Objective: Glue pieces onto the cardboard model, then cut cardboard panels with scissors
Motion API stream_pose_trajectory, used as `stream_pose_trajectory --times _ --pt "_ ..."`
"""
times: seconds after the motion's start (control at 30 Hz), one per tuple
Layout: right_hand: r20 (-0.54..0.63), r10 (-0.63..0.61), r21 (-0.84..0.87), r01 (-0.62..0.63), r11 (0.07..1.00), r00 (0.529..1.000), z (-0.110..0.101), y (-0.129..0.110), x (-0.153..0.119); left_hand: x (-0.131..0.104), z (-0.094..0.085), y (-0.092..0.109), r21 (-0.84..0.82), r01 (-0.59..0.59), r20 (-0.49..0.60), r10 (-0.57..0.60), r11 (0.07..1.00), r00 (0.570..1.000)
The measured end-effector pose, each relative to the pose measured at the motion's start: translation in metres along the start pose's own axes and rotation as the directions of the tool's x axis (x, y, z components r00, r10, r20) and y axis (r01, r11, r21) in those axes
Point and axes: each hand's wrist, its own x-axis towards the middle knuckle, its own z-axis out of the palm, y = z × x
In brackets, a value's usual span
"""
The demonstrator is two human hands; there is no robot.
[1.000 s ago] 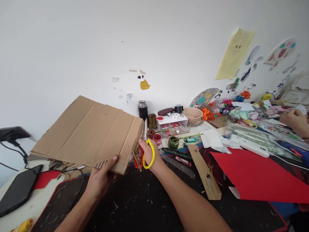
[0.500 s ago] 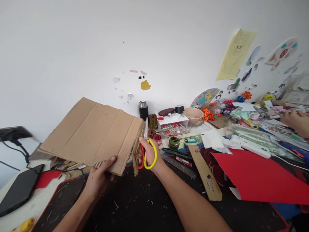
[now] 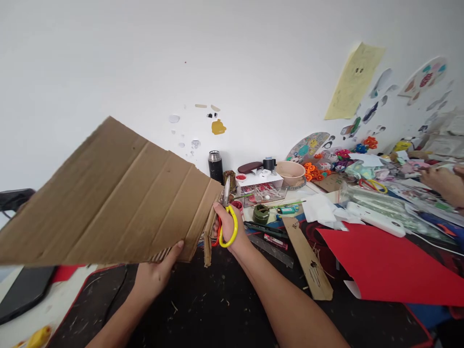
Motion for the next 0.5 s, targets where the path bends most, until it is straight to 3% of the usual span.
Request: stream_pose_trajectory --times 0.07,0.5 --pt "-0.008 0.003 -0.007 -0.003 1.0 1.0 -0.0003 -0.0013 0.0003 -0.0001 0.0005 -0.0009 0.037 -0.075 -0.007 0.076 0.996 0.997" --pt "-0.04 0.046 0.03 -0.045 0.999 0.998 -0.0011 -0.0052 0.0015 0.0093 0.0013 -0.0007 0.081 -0.124 0.045 0.12 0.989 0.992"
